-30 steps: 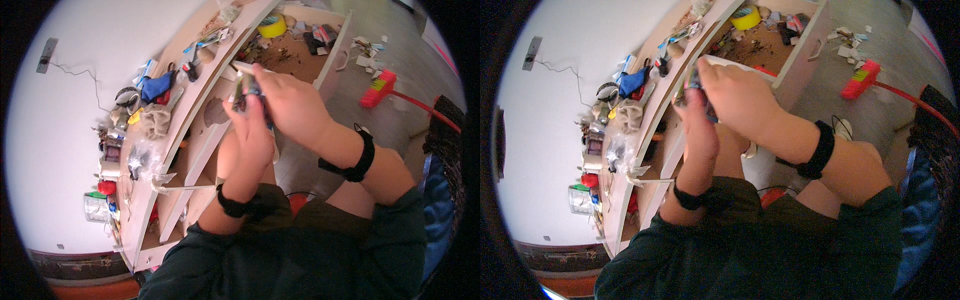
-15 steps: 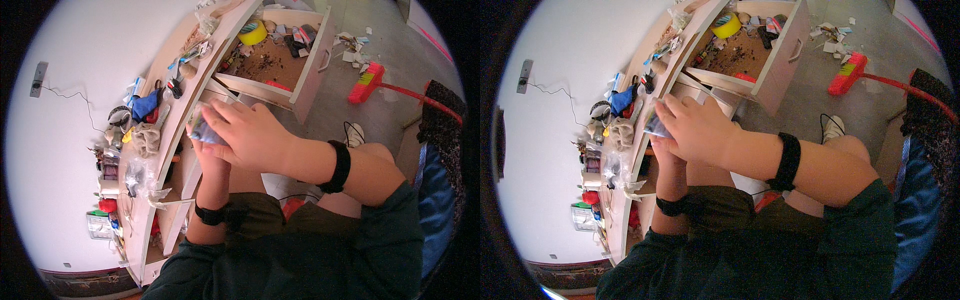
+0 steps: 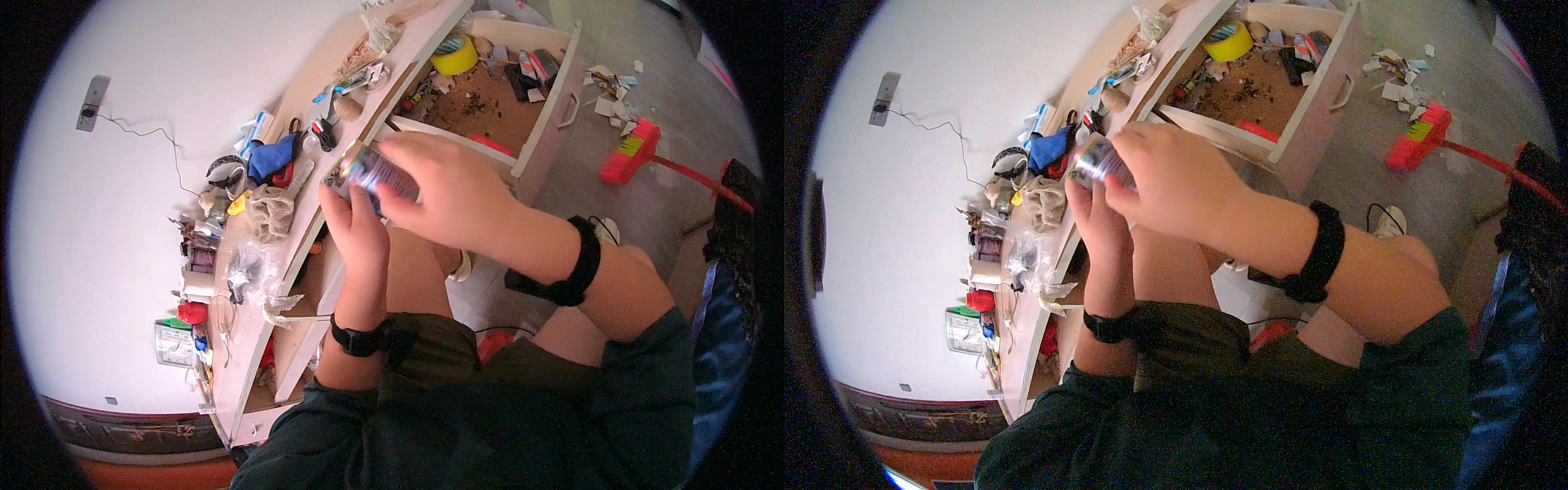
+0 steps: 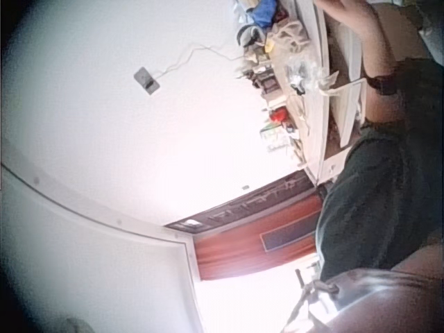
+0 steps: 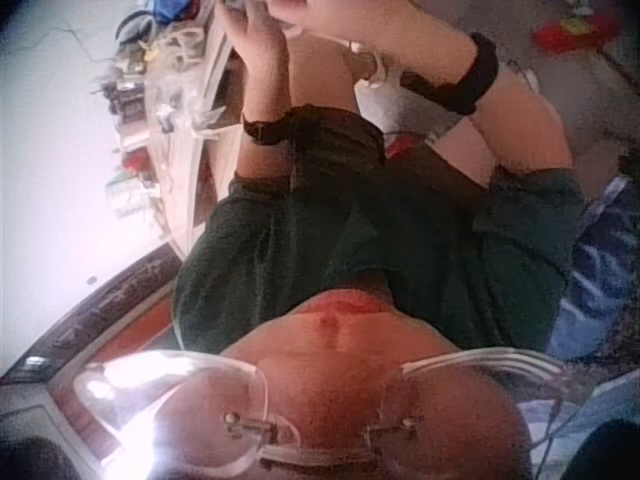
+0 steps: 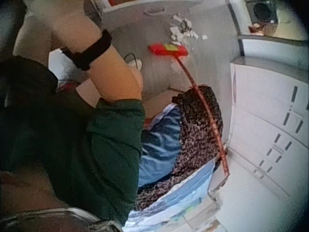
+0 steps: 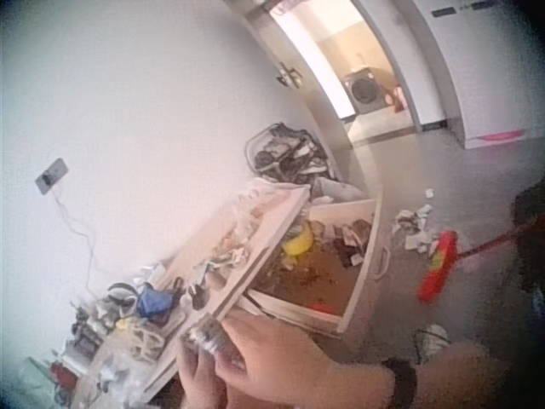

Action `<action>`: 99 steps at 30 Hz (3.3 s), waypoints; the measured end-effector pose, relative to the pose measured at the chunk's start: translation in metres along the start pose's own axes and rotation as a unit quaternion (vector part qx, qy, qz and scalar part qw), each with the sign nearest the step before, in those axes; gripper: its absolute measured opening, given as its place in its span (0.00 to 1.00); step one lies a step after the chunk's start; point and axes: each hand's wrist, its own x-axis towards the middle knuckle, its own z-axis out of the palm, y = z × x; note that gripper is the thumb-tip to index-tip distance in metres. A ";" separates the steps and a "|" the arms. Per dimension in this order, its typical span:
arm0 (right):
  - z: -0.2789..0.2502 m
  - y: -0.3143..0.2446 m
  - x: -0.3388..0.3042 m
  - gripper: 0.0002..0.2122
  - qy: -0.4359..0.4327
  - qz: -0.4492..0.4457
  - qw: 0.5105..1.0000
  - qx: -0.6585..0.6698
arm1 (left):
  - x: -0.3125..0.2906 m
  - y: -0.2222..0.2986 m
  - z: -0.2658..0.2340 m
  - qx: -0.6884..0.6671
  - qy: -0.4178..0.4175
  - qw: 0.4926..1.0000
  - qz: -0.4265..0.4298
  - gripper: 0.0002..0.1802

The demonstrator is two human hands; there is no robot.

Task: The person removes various items including stickers and a small case from a wooden drawer, wipes the interior of the drawer with a cloth, and picks out small pieces of debris by hand.

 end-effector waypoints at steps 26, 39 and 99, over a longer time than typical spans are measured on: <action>0.025 0.004 -0.014 0.15 0.003 -0.280 0.910 -0.306 | 0.004 -0.007 0.007 -0.025 0.038 0.999 -0.029 0.23; 0.036 0.014 -0.006 0.05 0.032 -0.227 0.924 -0.307 | -0.015 -0.002 0.015 -0.311 -0.053 0.935 -0.161 0.20; -0.130 0.096 0.024 0.14 -0.202 0.248 0.932 -0.169 | 0.030 -0.063 0.086 0.096 -0.439 0.893 -0.014 0.11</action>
